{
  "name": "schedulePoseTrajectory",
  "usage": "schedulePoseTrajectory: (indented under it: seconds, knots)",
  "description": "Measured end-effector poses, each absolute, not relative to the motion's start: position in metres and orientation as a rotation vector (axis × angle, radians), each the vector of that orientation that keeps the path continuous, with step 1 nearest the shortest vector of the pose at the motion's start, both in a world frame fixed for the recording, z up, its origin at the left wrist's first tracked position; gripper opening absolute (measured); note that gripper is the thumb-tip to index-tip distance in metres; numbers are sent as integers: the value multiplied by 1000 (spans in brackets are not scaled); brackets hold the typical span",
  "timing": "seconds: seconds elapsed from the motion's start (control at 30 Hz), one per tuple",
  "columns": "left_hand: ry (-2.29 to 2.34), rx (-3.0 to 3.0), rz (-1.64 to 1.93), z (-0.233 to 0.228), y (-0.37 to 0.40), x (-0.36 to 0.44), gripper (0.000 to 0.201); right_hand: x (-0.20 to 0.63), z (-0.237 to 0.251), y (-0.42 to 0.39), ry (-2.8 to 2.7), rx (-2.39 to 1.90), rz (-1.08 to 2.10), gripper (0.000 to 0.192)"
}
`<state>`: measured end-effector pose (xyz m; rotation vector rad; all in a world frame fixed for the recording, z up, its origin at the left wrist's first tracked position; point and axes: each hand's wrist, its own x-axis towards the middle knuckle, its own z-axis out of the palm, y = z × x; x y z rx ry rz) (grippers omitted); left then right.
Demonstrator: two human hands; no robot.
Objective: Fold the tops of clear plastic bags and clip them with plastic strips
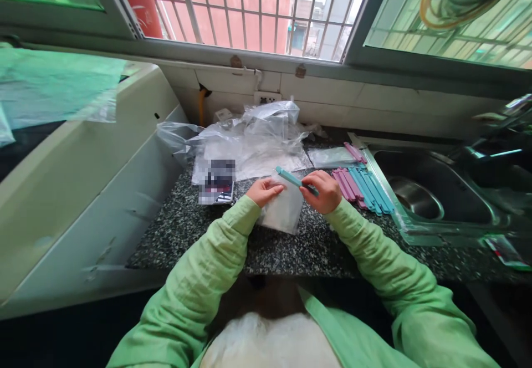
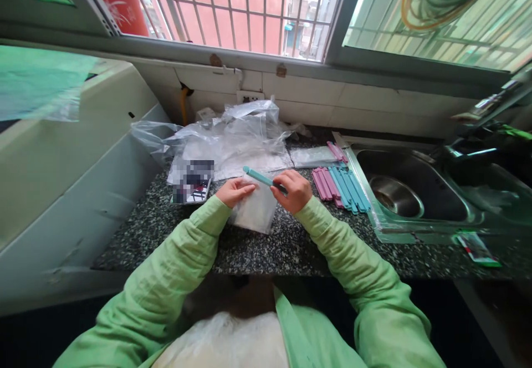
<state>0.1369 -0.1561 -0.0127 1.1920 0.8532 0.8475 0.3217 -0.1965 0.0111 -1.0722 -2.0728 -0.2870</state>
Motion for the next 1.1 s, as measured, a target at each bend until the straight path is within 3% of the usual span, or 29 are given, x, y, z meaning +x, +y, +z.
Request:
schedulePoseTrajectory:
  seconds: [0.37,0.73,1.1]
  knots:
    - [892,1332,816,-14,-155,135,41,325,-9,-197,-2077,-1077,-448,14]
    - [869,1427,762,-7,-161,140,30,323,-14,-194,-2079,-1105,-396,19]
    - [902,1470,817,-13,-160,138,54,323,-17,-194,-2125,-1072,-400,19]
